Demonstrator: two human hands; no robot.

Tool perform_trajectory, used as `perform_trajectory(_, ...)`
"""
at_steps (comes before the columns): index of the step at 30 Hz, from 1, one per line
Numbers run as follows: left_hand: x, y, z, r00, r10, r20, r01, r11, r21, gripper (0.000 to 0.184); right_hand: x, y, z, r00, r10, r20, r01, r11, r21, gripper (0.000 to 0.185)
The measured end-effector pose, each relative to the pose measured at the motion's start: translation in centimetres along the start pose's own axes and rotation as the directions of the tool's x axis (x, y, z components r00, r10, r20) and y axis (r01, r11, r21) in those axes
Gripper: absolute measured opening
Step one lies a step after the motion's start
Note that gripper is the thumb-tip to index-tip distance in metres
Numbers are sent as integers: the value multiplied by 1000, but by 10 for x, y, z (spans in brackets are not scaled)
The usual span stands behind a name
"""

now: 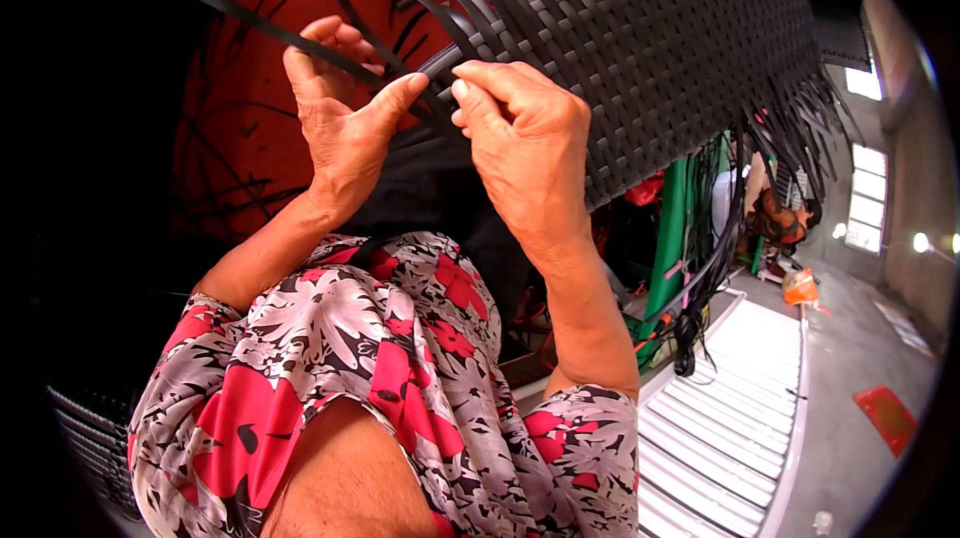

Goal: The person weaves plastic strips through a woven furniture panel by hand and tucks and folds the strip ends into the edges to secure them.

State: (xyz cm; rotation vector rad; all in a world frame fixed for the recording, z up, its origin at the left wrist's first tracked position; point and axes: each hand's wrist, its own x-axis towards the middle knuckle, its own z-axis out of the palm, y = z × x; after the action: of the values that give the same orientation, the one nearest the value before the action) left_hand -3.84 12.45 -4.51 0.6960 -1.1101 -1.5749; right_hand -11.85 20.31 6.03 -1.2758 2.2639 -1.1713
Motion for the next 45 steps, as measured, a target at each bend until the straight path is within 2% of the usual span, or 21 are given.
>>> perform_trajectory(1,3,3,1,978,208,-7,-204,964,173,78,0,2,1,1000,-3,2,3,1000,-2,13)
perform_trajectory(3,7,9,3,969,186,162,-211,966,148,92,1,6,4,998,-70,-7,69,997,-39,13)
perform_trajectory(5,8,9,7,973,23,228,-39,997,65,88,0,0,4,999,-25,-23,23,996,-83,15)
perform_trajectory(7,9,11,9,974,40,223,-53,997,55,84,0,-5,3,994,106,-10,-106,982,-155,17)
perform_trajectory(12,11,16,13,976,69,205,-86,993,78,73,6,-1,-1,997,75,-6,-74,961,-265,16)
perform_trajectory(20,6,13,11,981,-39,190,43,999,-20,71,18,2,-1,996,50,71,-19,925,-380,14)
perform_trajectory(24,3,7,11,983,-11,184,8,1000,19,70,20,-2,1,994,95,56,-70,935,-349,18)
perform_trajectory(26,3,-1,11,986,45,161,-34,997,-67,69,21,-4,5,995,91,50,-67,927,-368,19)
perform_trajectory(27,2,3,8,986,44,158,-34,997,-65,69,19,-7,8,999,8,43,12,894,-448,19)
perform_trajectory(29,2,18,-2,976,-175,129,206,936,-285,61,17,-13,11,996,-83,46,94,851,-516,20)
perform_trajectory(31,20,17,-26,956,-291,23,291,942,-168,46,17,-18,14,967,-242,75,235,744,-625,20)
perform_trajectory(32,29,10,-41,967,-256,-14,251,957,-144,41,17,-19,14,962,-256,93,254,724,-641,19)
perform_trajectory(34,45,14,-60,977,-47,-209,54,998,27,41,18,-21,14,961,-255,104,260,717,-647,19)
perform_trajectory(35,53,19,-67,954,136,-267,-88,979,183,37,19,-22,14,963,-246,113,258,706,-659,19)
perform_trajectory(38,59,38,-62,863,482,-153,-452,870,195,25,32,-26,13,956,-250,150,280,646,-710,20)
perform_trajectory(39,54,48,-53,844,532,-66,-498,824,271,16,32,-28,8,957,-250,145,277,649,-708,20)
perform_trajectory(41,51,45,-36,870,446,212,-487,846,217,12,39,-25,4,975,-172,138,220,781,-585,22)
perform_trajectory(42,51,43,-26,895,328,302,-380,916,129,11,40,-28,1,983,-150,107,184,799,-573,25)
perform_trajectory(43,49,36,-17,894,211,396,-253,966,56,11,38,-27,0,983,-151,100,181,799,-573,25)
perform_trajectory(44,46,33,-8,901,-6,434,-28,997,73,12,34,-25,-2,983,-165,85,185,810,-557,25)
perform_trajectory(45,46,35,-3,851,-221,477,174,974,142,14,32,-22,-2,981,-179,71,188,822,-538,25)
